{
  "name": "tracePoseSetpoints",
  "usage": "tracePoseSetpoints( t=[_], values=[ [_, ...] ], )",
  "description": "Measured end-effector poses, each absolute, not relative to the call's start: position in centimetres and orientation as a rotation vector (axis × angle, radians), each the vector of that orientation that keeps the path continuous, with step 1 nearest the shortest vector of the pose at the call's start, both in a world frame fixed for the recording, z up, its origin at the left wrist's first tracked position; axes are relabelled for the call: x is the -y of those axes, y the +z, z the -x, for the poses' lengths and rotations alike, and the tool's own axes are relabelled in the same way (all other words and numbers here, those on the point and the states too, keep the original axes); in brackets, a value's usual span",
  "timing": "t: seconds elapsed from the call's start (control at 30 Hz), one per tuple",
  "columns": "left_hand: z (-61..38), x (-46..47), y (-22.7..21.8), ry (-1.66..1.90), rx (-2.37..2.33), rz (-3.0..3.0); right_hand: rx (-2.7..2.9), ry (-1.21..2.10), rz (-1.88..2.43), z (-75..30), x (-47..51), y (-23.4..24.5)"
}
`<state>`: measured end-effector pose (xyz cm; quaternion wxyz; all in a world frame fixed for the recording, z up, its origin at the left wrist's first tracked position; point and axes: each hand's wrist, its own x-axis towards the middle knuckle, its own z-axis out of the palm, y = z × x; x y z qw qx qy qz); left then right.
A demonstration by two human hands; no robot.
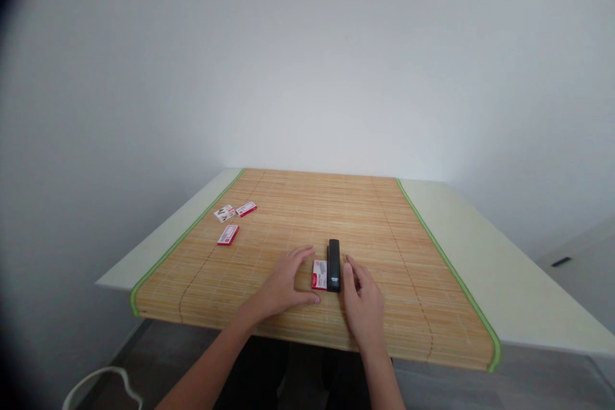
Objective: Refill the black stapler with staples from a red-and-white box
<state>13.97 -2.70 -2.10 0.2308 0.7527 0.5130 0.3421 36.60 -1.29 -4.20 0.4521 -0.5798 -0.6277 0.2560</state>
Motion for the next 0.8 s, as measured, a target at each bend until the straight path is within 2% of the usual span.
tracePoseSetpoints(
  t=[0.1, 0.2, 0.4, 0.6, 0.8],
  values=[
    [-9.9, 3.0, -1.9, 1.006, -1.546, -2.035, 1.508, 0.646, 1.434, -36.8, 1.2, -4.5],
    [-3.0, 2.5, -2.0, 1.142, -1.921, -1.991, 1.501, 0.642, 1.435, -36.9, 1.3, -4.6],
    [7.5, 0.8, -3.3, 0.841, -2.179, -2.027, 1.492, 0.655, 1.421, -37.0, 1.2, -4.8],
    [7.9, 0.0, -3.3, 0.7, -2.185, -2.067, 1.512, 0.668, 1.416, -37.2, 1.2, -4.8],
    [5.7, 0.9, -2.0, 0.671, -2.477, -1.836, 1.511, 0.677, 1.408, -37.0, 1.7, -4.2]
  ],
)
